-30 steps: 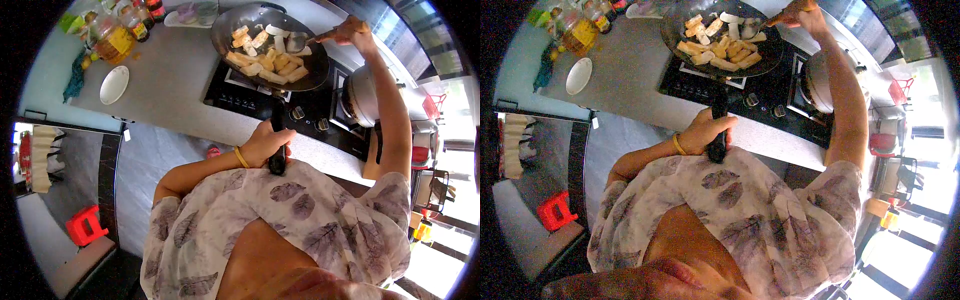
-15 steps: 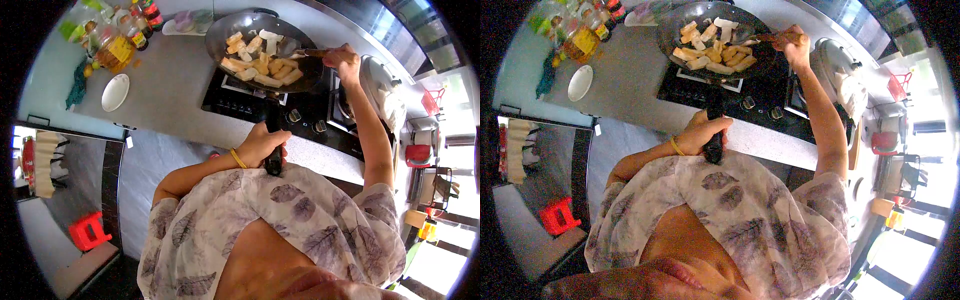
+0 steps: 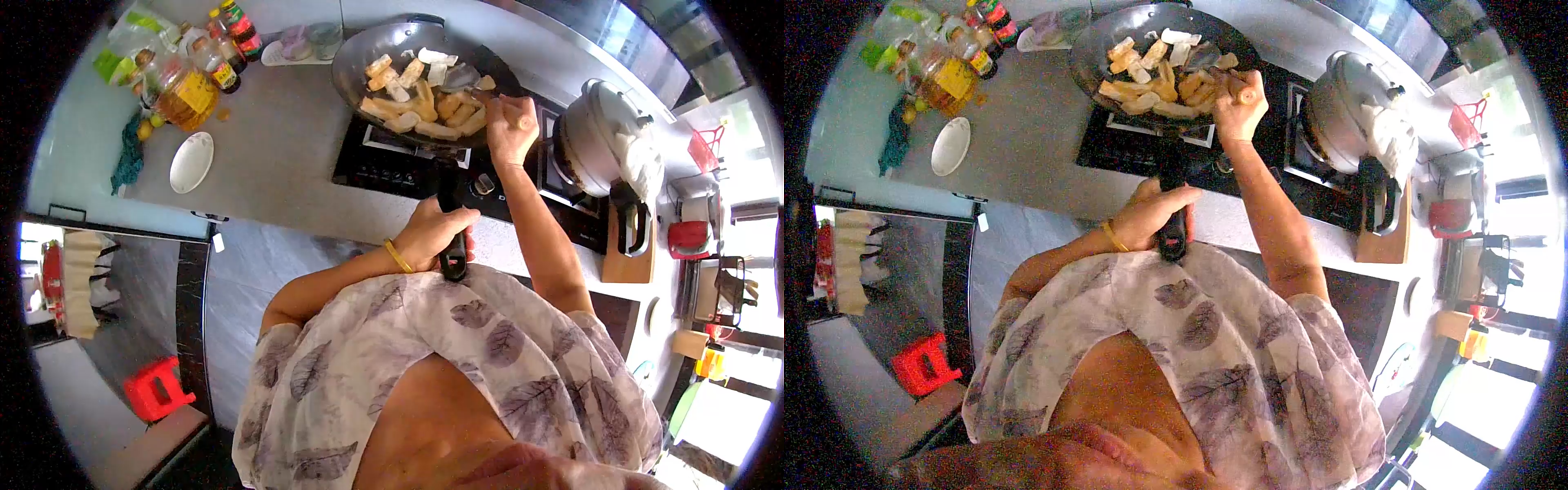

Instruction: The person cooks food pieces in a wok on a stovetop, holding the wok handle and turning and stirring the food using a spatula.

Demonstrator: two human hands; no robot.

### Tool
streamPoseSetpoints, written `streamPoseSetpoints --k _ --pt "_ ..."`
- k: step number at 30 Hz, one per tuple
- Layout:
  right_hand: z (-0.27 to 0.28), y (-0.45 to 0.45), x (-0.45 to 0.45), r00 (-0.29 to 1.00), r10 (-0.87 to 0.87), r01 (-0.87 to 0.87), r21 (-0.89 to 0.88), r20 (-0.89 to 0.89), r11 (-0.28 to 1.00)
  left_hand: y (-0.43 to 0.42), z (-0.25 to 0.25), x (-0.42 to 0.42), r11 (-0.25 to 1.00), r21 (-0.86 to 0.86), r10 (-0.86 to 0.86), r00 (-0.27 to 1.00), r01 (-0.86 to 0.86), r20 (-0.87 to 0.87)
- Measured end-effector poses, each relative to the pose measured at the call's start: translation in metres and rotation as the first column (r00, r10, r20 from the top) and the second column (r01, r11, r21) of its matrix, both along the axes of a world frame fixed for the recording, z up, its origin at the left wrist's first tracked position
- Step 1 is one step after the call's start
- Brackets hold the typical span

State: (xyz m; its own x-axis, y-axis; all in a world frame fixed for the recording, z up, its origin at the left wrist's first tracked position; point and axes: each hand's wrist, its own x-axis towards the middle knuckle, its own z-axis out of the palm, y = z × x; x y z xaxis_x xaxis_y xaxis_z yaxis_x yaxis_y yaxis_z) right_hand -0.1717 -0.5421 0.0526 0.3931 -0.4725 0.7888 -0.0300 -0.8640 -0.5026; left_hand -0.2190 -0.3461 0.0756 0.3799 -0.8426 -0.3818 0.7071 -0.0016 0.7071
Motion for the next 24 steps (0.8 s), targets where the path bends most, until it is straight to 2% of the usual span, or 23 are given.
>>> streamPoseSetpoints --k 3,7,10,11,14,18,21,24 --pt "-0.002 0.008 -0.001 0.998 0.014 -0.024 0.200 0.053 0.980 0.001 0.001 -0.001 0.999 0.039 -0.022 0.999 0.021 0.035" --pt "0.006 0.021 -0.012 0.996 0.083 -0.090 0.313 0.033 0.946 -0.001 -0.011 -0.001 1.000 0.028 0.013 1.000 -0.013 0.004" --pt "-0.005 0.020 -0.013 0.971 0.235 -0.240 0.181 0.048 0.954 0.001 -0.008 0.001 1.000 0.029 -0.003 1.000 0.003 0.018" --pt "-0.006 0.021 -0.014 0.964 0.267 -0.262 0.221 0.007 0.940 0.002 -0.009 0.001 1.000 0.028 -0.008 0.999 0.007 0.033" --pt "-0.012 0.018 -0.007 0.936 0.350 -0.350 0.002 -0.028 0.937 0.002 -0.008 0.001 0.999 0.043 -0.017 1.000 0.016 0.023" --pt "0.000 0.014 -0.005 0.890 0.409 -0.444 -0.183 -0.201 0.877 0.002 -0.013 0.002 1.000 0.005 -0.024 1.000 0.024 0.006" --pt "0.009 0.015 -0.007 0.847 0.466 -0.516 -0.185 -0.255 0.836 0.004 -0.011 0.002 1.000 -0.002 -0.017 1.000 0.017 -0.021" --pt "0.022 0.010 -0.004 0.920 0.334 -0.382 -0.271 -0.207 0.884 0.005 -0.010 0.002 0.999 0.022 -0.022 0.999 0.023 -0.030"
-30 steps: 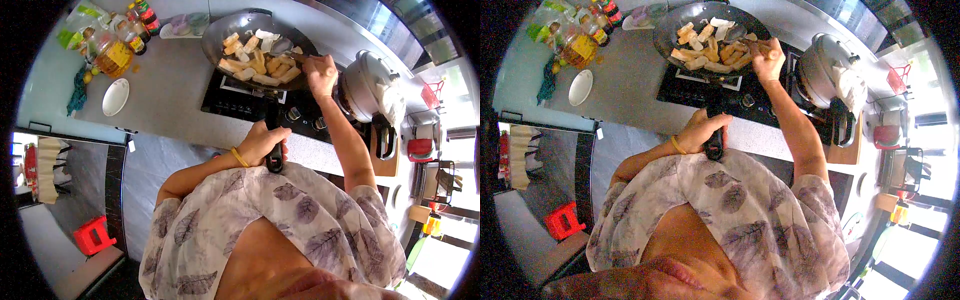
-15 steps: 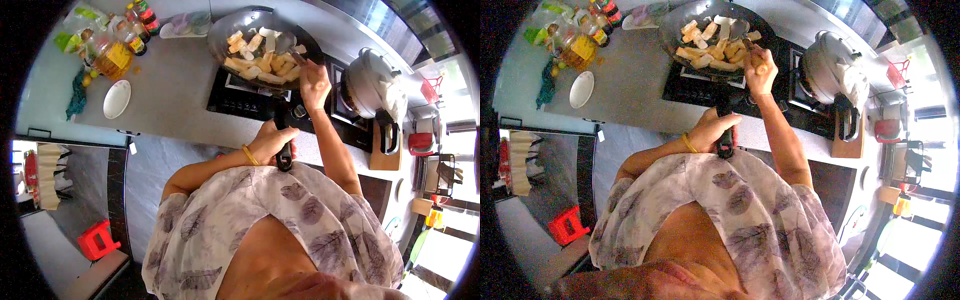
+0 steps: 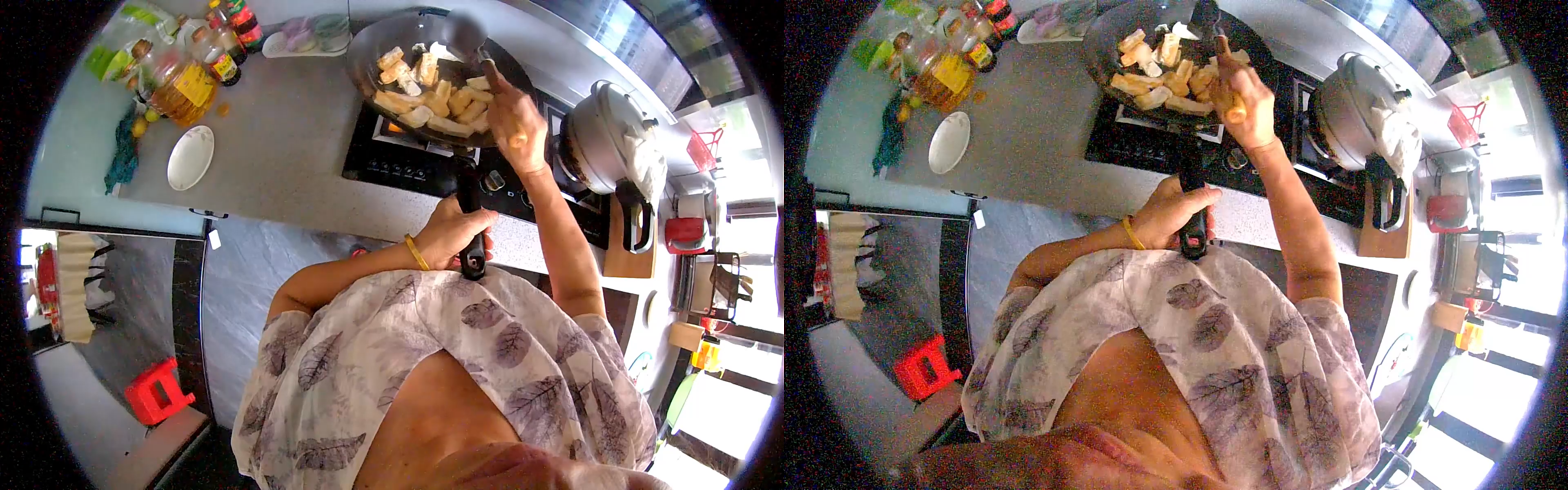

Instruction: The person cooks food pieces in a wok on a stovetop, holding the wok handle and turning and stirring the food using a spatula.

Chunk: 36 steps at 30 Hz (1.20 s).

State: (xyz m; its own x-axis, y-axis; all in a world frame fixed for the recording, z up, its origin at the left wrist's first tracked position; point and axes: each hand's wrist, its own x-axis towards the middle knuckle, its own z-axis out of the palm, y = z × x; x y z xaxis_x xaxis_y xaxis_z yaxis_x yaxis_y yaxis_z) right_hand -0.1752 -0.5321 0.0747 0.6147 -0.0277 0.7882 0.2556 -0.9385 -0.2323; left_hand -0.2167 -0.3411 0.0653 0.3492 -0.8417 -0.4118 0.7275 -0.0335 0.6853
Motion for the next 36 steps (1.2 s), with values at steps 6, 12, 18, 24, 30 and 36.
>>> streamPoseSetpoints --k 6,12,18,24,30,36 --pt "0.006 0.000 0.024 0.996 0.093 -0.088 0.247 -0.009 0.965 0.000 -0.002 0.000 1.000 0.003 -0.006 1.000 0.006 0.008" --pt "0.001 -0.007 0.033 0.994 -0.020 0.029 0.091 -0.105 0.995 0.000 -0.004 -0.002 0.999 -0.026 0.025 1.000 -0.025 0.012" --pt "0.008 -0.008 0.015 0.992 -0.074 0.084 0.097 -0.102 0.992 0.000 -0.005 -0.001 0.999 -0.020 0.036 0.999 -0.036 0.026" --pt "0.019 0.004 0.014 0.995 -0.093 0.103 0.314 -0.046 0.944 0.001 -0.003 0.000 0.999 -0.036 -0.022 0.999 0.024 0.050" --pt "0.014 0.008 0.025 0.985 -0.079 0.117 0.257 -0.155 0.959 0.000 0.002 0.000 0.999 0.037 -0.007 0.999 0.006 0.040" --pt "0.024 0.001 0.023 0.980 -0.061 0.085 0.121 -0.192 0.989 0.000 -0.003 0.000 1.000 -0.001 -0.008 1.000 0.008 0.021"
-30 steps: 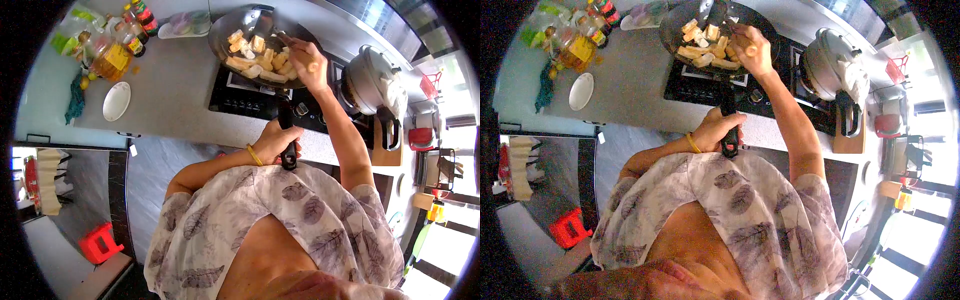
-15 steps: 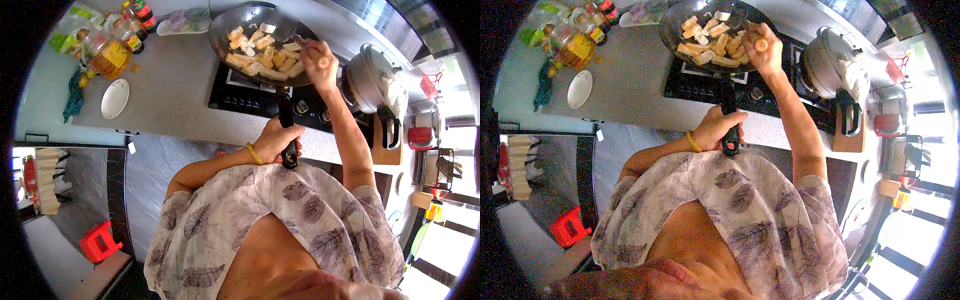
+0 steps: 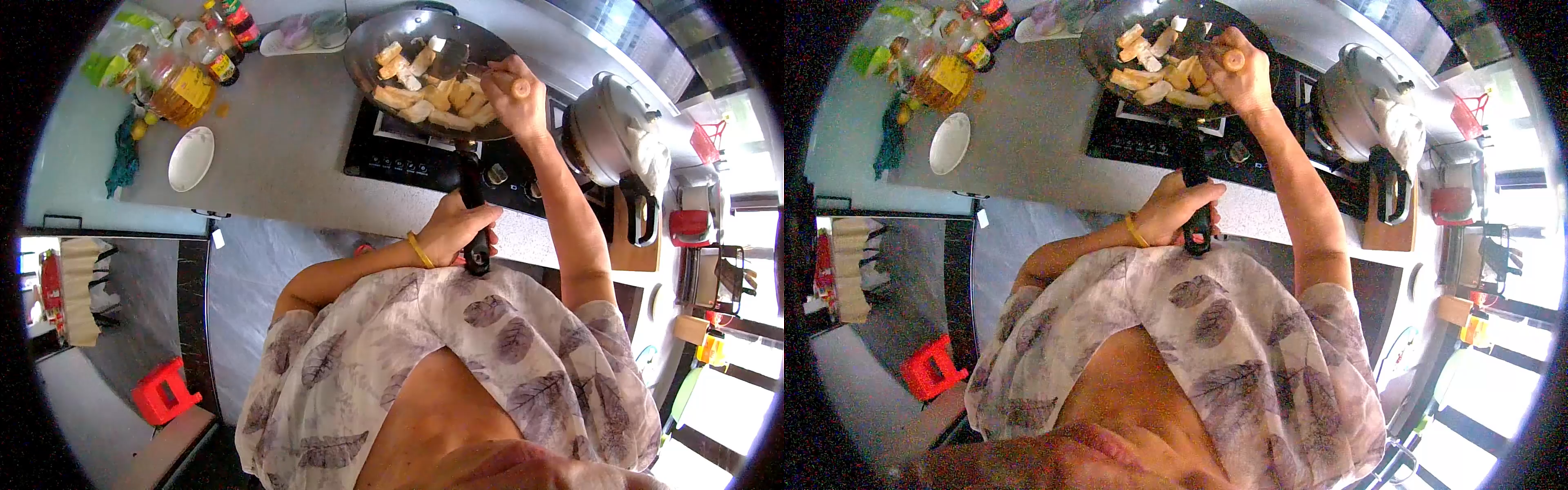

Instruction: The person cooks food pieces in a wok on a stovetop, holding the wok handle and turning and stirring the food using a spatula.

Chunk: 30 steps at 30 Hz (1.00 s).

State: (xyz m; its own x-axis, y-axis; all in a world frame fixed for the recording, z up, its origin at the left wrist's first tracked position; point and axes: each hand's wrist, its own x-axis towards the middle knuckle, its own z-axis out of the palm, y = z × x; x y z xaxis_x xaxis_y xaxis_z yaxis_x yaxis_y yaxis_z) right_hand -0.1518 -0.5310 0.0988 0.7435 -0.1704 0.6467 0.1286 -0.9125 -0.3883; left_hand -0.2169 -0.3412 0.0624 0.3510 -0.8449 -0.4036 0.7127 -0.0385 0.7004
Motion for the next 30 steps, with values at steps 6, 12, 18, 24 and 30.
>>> streamPoseSetpoints --k 6,12,18,24,30 --pt "0.001 -0.002 -0.005 0.998 -0.058 0.055 0.122 0.023 0.991 0.001 0.004 0.000 1.000 0.013 0.007 1.000 -0.007 -0.004" --pt "0.016 -0.024 -0.018 0.965 -0.220 0.220 0.015 0.141 0.975 0.000 0.001 -0.001 1.000 0.017 0.005 1.000 -0.005 -0.020" --pt "0.004 -0.040 -0.024 0.982 -0.185 0.179 0.121 0.041 0.976 0.000 0.004 0.000 1.000 0.007 0.002 1.000 -0.002 -0.002" --pt "-0.006 -0.062 -0.025 0.984 -0.158 0.144 0.161 0.078 0.976 0.001 0.005 0.001 1.000 0.021 -0.018 1.000 0.018 0.021" --pt "-0.026 -0.083 -0.023 0.989 -0.081 0.107 -0.219 0.122 0.970 -0.001 0.006 0.000 1.000 -0.006 0.004 0.998 -0.003 0.056"
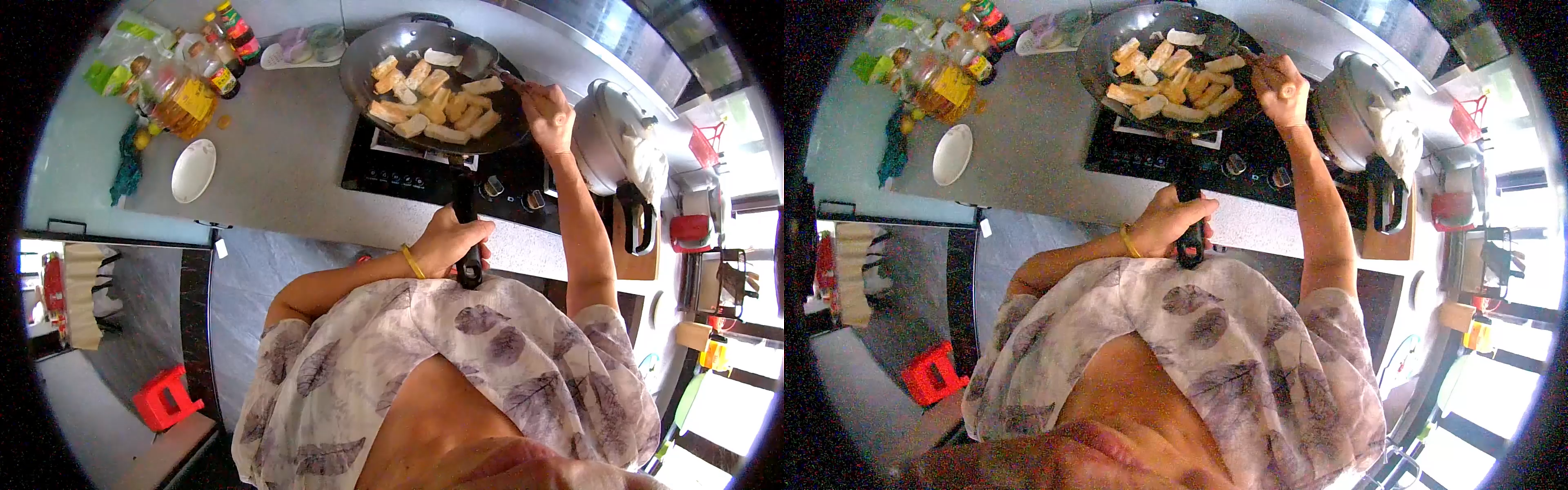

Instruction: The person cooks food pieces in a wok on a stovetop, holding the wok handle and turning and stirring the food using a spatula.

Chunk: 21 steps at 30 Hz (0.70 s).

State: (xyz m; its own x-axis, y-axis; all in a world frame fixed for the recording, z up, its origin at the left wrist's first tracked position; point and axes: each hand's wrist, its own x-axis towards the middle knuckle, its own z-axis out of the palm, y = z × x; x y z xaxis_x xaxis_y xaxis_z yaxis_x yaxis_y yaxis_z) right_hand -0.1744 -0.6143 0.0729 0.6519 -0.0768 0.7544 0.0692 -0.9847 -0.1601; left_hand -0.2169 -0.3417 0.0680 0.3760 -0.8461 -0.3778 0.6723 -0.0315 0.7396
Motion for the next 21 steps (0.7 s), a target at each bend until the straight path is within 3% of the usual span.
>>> streamPoseSetpoints --k 4,7,10,14,15,18,20,21 --pt "-0.001 -0.002 -0.005 0.998 0.001 0.010 0.178 -0.065 0.984 -0.001 -0.002 -0.001 0.999 0.034 -0.019 1.000 0.018 0.008" --pt "0.000 -0.017 -0.007 0.993 0.117 -0.115 0.120 -0.010 0.986 0.000 0.000 0.001 0.999 0.050 0.003 1.000 -0.004 0.019" --pt "-0.014 -0.017 -0.004 0.999 0.028 -0.022 0.187 -0.027 0.982 0.000 -0.006 -0.001 1.000 0.015 0.019 1.000 -0.019 0.006" --pt "-0.009 -0.012 0.000 0.995 0.043 -0.034 0.105 -0.091 0.994 0.000 -0.001 -0.001 1.000 0.024 0.006 1.000 -0.006 -0.005" --pt "-0.002 -0.012 -0.004 0.993 0.073 -0.076 -0.024 -0.096 0.997 -0.001 -0.004 -0.003 1.000 0.015 0.018 1.000 -0.018 -0.018" --pt "-0.003 -0.020 -0.008 0.991 0.130 -0.134 -0.129 -0.042 0.983 -0.003 -0.006 -0.003 0.999 0.002 0.054 0.998 -0.054 -0.029" --pt "-0.004 0.005 -0.007 0.992 0.128 -0.126 0.309 0.014 0.943 -0.004 -0.004 -0.004 0.999 0.022 0.042 0.999 -0.041 -0.022" --pt "-0.017 -0.001 -0.001 0.987 0.158 -0.158 0.308 0.027 0.938 -0.002 -0.001 -0.003 0.999 0.047 0.017 1.000 -0.016 -0.015"
